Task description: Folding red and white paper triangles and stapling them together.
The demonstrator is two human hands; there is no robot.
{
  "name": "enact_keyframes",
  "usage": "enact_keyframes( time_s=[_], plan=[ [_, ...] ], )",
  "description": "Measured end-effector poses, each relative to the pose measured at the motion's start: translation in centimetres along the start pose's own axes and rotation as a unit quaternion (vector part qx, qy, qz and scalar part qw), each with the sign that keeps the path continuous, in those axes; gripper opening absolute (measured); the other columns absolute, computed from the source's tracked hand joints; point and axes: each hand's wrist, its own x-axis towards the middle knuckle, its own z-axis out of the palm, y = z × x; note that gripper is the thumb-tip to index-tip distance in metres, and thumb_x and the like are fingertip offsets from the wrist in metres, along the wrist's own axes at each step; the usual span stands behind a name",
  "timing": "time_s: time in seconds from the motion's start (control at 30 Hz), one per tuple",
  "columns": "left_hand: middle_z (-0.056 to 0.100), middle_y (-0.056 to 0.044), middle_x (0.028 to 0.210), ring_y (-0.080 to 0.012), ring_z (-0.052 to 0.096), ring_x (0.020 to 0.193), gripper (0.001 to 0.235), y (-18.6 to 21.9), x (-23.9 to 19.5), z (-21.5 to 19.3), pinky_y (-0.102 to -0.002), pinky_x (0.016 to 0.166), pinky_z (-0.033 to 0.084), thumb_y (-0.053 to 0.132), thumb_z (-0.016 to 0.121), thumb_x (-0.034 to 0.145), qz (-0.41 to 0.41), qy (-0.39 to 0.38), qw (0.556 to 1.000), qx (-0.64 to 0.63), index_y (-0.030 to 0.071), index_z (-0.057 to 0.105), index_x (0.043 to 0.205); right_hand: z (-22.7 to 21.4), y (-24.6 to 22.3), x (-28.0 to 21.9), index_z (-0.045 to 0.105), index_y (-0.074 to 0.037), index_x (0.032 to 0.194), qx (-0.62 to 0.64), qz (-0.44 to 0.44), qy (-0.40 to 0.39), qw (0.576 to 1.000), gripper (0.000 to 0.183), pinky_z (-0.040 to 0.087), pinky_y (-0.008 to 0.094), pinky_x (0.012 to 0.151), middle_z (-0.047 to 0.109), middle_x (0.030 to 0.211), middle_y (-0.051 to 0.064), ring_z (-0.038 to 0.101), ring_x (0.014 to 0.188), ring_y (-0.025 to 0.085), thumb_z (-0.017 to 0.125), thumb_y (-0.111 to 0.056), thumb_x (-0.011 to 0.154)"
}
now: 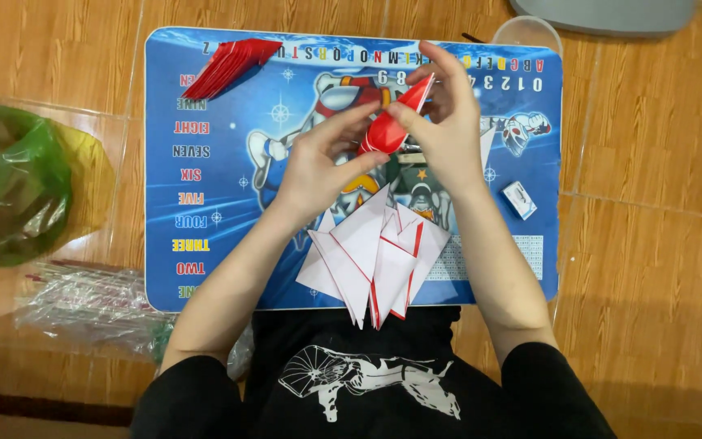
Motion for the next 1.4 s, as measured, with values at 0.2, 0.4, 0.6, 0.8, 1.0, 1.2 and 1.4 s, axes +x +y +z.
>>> enact_keyframes(
  time_s=[0.2,0.4,0.6,0.8,1.0,1.2,1.4],
  plan=[
    [0.073,-0.009,0.112,-0.018,0.074,0.099,0.023,0.5,-1.0,-1.2,-0.029,0.085,0.061,0.006,0.08,0.092,0.066,0.002,0.988,0.142,0.003,0.073,0.114,-0.5,0.5,0.0,0.042,-0.009,0.156,0.033,0.008,-0.019,0.999,0.067,0.054,0.027,0.089,0.057,0.124,0.006,0.062,0.104,0.012,0.077,-0.002,0.1],
    [0.07,-0.013,0.105,-0.0319,0.068,0.095,0.013,-0.8,-1.8,-7.5,-0.041,0.081,0.054,0.011,0.079,0.093,0.115,0.031,0.896,0.429,0.003,0.072,0.101,-4.7,2.2,-1.1,0.053,-0.008,0.147,-0.037,0.022,0.022,0.999,0.045,0.052,0.026,0.088,0.058,0.125,0.005,0.061,0.105,0.011,0.07,-0.006,0.105],
    [0.066,-0.011,0.12,-0.0326,0.059,0.111,0.013,-2.8,-3.1,-13.0,-0.045,0.092,0.047,0.016,0.079,0.098,0.117,0.076,0.802,0.581,0.006,0.073,0.103,-8.4,2.5,-2.8,0.066,-0.005,0.127,-0.182,0.021,0.039,0.982,0.023,0.054,0.026,0.087,0.057,0.127,0.006,0.066,0.106,0.013,0.069,-0.007,0.104],
    [0.066,-0.01,0.123,-0.033,0.059,0.116,0.018,-3.3,-2.7,-13.3,-0.045,0.091,0.045,0.017,0.08,0.096,0.13,0.091,0.78,0.605,0.006,0.073,0.108,-9.4,2.3,-3.5,0.069,-0.004,0.123,-0.227,0.031,0.033,0.973,0.019,0.053,0.028,0.086,0.059,0.127,0.008,0.065,0.107,0.016,0.068,-0.008,0.105],
    [0.067,-0.01,0.121,-0.0321,0.06,0.113,0.016,-0.7,-3.2,-11.1,-0.045,0.091,0.046,0.012,0.079,0.097,0.161,0.11,0.802,0.564,0.007,0.072,0.111,-8.8,2.2,-3.6,0.07,-0.003,0.123,-0.233,0.014,0.007,0.972,0.016,0.053,0.027,0.089,0.061,0.13,0.01,0.064,0.112,0.018,0.067,-0.006,0.107],
    [0.068,-0.008,0.115,-0.0281,0.063,0.109,0.02,-1.3,-5.7,-3.0,-0.042,0.092,0.049,0.022,0.076,0.096,0.152,-0.048,0.896,0.415,0.009,0.071,0.11,-7.5,-0.1,-3.9,0.072,-0.001,0.119,-0.264,0.023,-0.052,0.963,0.015,0.051,0.028,0.084,0.07,0.119,0.011,0.067,0.106,0.019,0.067,-0.006,0.106],
    [0.06,-0.01,0.129,-0.0301,0.054,0.123,0.058,-3.9,-8.2,2.3,-0.046,0.1,0.044,0.045,0.076,0.087,0.135,-0.116,0.881,0.439,0.01,0.064,0.131,-6.3,-2.2,-4.6,0.072,-0.001,0.12,-0.288,0.015,-0.141,0.947,0.018,0.052,0.032,0.085,0.07,0.116,0.012,0.068,0.104,0.022,0.07,-0.006,0.102]
  ],
)
